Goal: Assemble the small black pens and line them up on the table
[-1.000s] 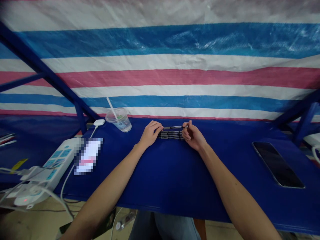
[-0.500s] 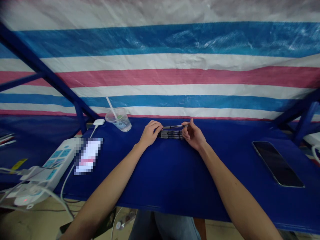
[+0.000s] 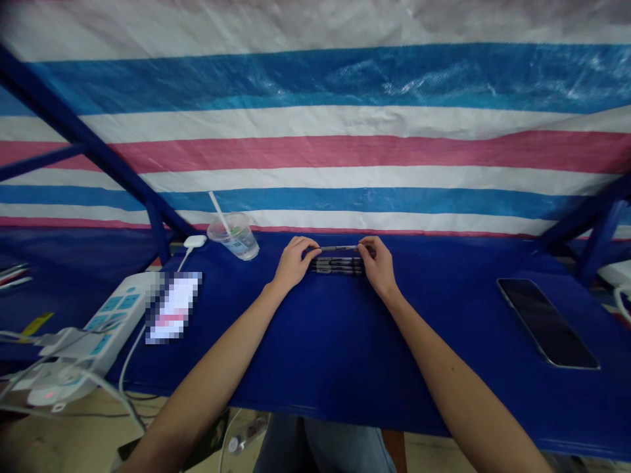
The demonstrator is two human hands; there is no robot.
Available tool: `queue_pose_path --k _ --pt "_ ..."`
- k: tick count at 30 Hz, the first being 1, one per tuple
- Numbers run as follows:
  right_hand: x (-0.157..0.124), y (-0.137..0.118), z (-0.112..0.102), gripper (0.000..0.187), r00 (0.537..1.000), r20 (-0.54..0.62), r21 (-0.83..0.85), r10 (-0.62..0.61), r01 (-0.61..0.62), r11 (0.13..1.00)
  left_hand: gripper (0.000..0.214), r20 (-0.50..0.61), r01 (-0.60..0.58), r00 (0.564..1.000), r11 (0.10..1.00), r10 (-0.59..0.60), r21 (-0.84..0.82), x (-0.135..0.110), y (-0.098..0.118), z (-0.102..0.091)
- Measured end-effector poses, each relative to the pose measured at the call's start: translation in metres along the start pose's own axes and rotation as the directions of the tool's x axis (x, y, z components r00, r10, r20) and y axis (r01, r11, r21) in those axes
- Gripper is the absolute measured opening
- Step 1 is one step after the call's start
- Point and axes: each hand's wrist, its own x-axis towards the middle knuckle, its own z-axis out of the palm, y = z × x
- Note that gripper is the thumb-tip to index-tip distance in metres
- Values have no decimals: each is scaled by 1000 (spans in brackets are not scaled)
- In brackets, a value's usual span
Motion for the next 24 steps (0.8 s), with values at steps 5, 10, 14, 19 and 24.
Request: queue_pose_path --k 5,10,14,19,24 --pt "1 10 0 20 999 42 -192 -26 33 981 4 43 54 998 999 -54 3 0 -2 1" --pt "1 15 1 17 997 73 -283 -22 42 958 6 96 80 992 996 -83 34 -1 -5 3" --pt "1 18 2 18 996 81 -303 -41 64 951 9 122 51 991 997 -57 52 -2 -5 4" --pt "1 17 3 24 991 120 -322 -63 98 942 13 147 8 989 997 -19 71 -2 -1 3" --pt "-1 7 3 23 982 175 -275 -72 119 954 25 215 -52 976 998 41 45 -2 3 0"
